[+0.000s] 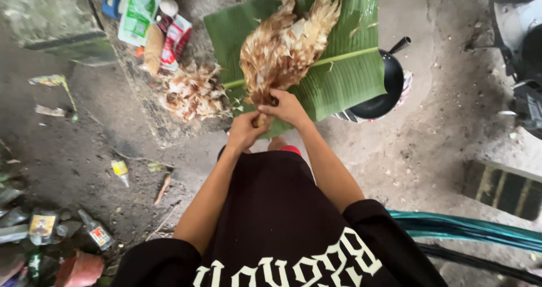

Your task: The person is plucking feathers from a dead chicken placed on a banana leaf as part of food preparation.

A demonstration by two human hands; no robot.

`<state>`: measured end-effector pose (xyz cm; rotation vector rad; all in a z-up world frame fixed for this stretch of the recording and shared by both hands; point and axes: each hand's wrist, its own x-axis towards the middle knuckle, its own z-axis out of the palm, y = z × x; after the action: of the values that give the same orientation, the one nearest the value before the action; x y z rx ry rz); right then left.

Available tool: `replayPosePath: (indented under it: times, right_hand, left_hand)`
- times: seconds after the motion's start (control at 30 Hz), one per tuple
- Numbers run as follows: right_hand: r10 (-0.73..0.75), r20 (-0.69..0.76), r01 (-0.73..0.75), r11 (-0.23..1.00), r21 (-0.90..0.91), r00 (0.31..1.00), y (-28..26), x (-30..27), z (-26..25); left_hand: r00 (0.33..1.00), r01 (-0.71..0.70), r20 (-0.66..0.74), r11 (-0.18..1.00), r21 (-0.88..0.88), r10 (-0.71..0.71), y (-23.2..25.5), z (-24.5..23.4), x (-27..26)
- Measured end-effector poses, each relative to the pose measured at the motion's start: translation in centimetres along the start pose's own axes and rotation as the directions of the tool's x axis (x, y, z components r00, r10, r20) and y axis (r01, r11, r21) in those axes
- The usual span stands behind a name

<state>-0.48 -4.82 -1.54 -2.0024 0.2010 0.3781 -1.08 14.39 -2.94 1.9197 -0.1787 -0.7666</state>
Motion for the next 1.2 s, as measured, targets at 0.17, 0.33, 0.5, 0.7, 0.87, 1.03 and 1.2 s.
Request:
replayPosePath:
  times: [0.17, 0.33, 0.5, 0.7, 0.87, 1.03, 1.2]
  right_hand:
    - [-0.062, 0.114, 0.085, 0.975, -0.204, 0.992, 3.4, 1.8, 0.3]
    - [-0.159, -0.195, 0.106, 0.961, -0.256, 0.968, 6.1, 3.4, -0.2]
    - [0.074, -0.214, -0.103, 0.986, -0.127, 0.974, 2.2, 3.2, -5.3]
    - [0.022, 0.046, -0.023, 1.000, 0.010, 0.999, 0.6, 2.3, -5.3]
    - [-0.234, 0.039, 0.236, 0.934, -0.270, 0.971, 8.1, 3.4, -3.9]
    - [0.185, 0.130, -0.208, 0.960, 0.190, 0.974, 10.6, 2.1, -3.4]
    - [0.259, 0.189, -0.307, 0.560, 0.769, 0.947, 7.9, 0.2, -1.8]
  left_hand:
    - [0.998, 0.054, 0.034, 0.999, -0.004, -0.054, 0.3, 0.5, -0.1]
    - [0.999, 0.048, -0.012, 0.997, -0.068, -0.049, 2.5, 0.3, -0.3]
    - [0.988, -0.087, -0.141, 0.983, -0.159, 0.065, -2.4, 1.5, -0.3]
    - [0.947, 0.313, 0.059, 0.860, -0.403, -0.317, -4.5, 2.4, 0.5]
    - [0.974, 0.222, -0.045, 0.975, -0.028, -0.223, -3.4, 3.8, 1.8]
    - [0.947, 0.300, -0.220, 0.890, 0.344, -0.234, 0.0, 6.2, 1.9]
    - [0.954, 0.095, -0.257, 0.967, -0.238, -0.157, -1.6, 7.8, 1.9]
